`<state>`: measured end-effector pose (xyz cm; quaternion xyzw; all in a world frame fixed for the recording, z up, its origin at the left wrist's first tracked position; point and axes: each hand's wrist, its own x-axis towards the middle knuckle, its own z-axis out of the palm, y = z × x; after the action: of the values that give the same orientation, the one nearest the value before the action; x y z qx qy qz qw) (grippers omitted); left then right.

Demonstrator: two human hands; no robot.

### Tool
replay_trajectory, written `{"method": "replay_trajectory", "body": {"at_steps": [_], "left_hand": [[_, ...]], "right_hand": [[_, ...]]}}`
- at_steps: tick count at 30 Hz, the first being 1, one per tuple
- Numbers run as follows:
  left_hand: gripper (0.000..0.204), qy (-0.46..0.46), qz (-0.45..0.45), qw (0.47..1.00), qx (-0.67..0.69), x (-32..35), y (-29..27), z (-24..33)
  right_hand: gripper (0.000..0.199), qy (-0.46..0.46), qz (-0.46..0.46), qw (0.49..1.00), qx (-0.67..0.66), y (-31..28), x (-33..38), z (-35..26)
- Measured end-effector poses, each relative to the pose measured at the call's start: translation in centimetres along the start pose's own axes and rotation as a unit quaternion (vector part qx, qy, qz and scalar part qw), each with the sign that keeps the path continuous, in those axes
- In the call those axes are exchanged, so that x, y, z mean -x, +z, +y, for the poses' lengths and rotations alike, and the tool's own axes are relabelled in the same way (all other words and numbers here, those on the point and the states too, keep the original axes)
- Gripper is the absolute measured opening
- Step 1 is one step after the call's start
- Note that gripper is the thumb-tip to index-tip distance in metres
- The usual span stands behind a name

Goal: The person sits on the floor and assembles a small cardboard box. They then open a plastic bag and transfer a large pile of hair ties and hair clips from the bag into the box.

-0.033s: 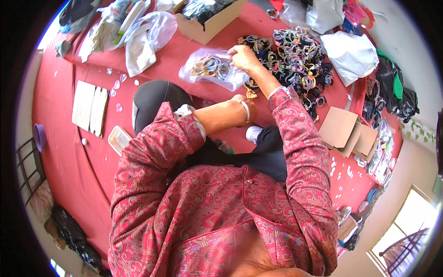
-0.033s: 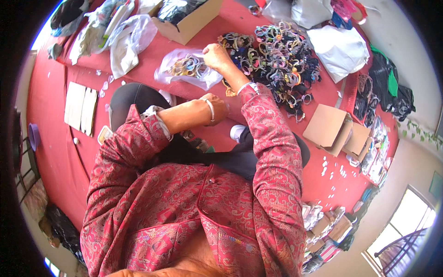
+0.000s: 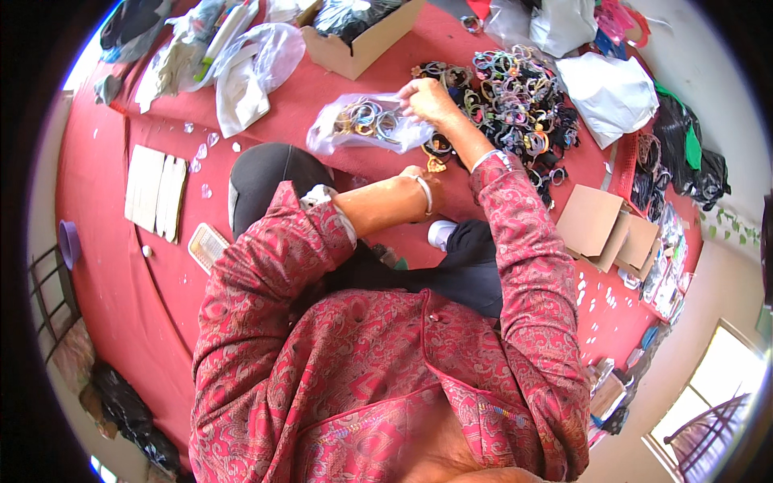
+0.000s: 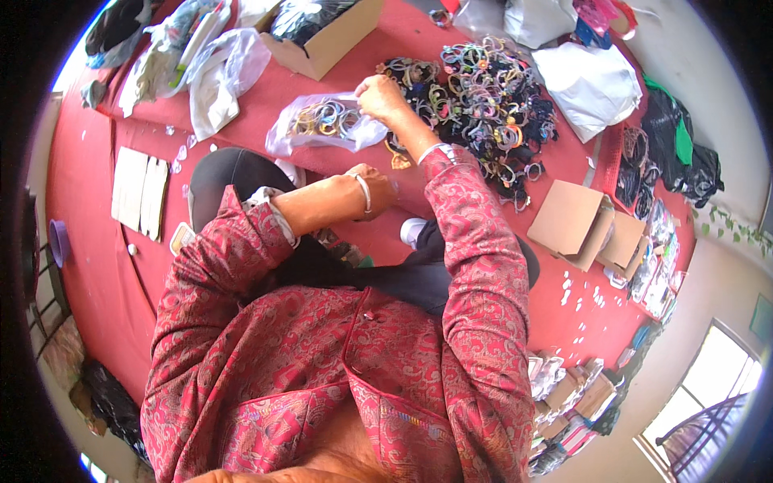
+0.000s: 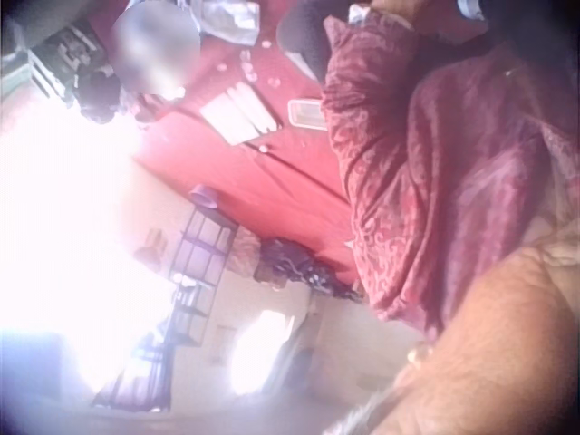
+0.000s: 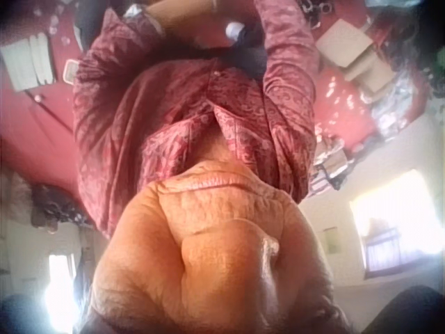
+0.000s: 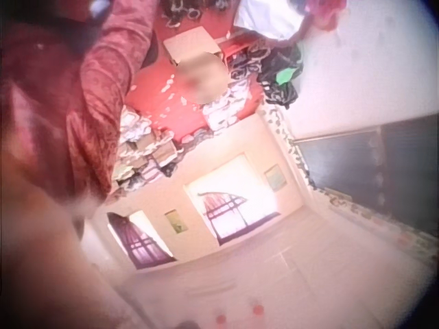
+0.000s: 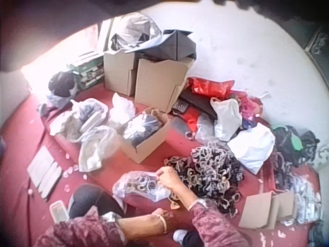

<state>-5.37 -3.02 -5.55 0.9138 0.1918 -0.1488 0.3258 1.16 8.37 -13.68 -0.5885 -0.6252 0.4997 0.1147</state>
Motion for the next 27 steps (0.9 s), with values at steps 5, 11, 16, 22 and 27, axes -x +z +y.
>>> {"method": "replay_trajectory", "body": {"at_steps": [5, 11, 16, 22, 27], "left_hand": [[0.025, -0.015, -0.009, 0.999, -0.036, -0.6, 0.1, -0.1], [0.019, -0.102, -0.041, 0.992, -0.057, 1.3, 1.2, -1.1], [0.019, -0.083, -0.09, 0.99, -0.069, 1.4, 0.9, -1.3], [0.02, -0.104, -0.06, 0.99, -0.079, 0.9, 1.9, -1.6], [0.023, -0.085, -0.061, 0.989, -0.108, 0.3, 2.2, -1.6]], "right_hand": [[0.018, 0.036, 0.129, 0.99, -0.054, -6.4, 1.9, 3.1], [0.016, 0.071, 0.327, 0.909, 0.249, -13.5, 3.4, 11.2], [0.036, 0.194, 0.347, 0.882, 0.254, -16.7, 3.2, 16.3], [0.025, 0.13, 0.239, 0.918, 0.287, -10.5, 1.8, 13.7], [0.014, -0.064, 0.111, 0.889, 0.439, -8.2, 2.9, 15.3]]}}
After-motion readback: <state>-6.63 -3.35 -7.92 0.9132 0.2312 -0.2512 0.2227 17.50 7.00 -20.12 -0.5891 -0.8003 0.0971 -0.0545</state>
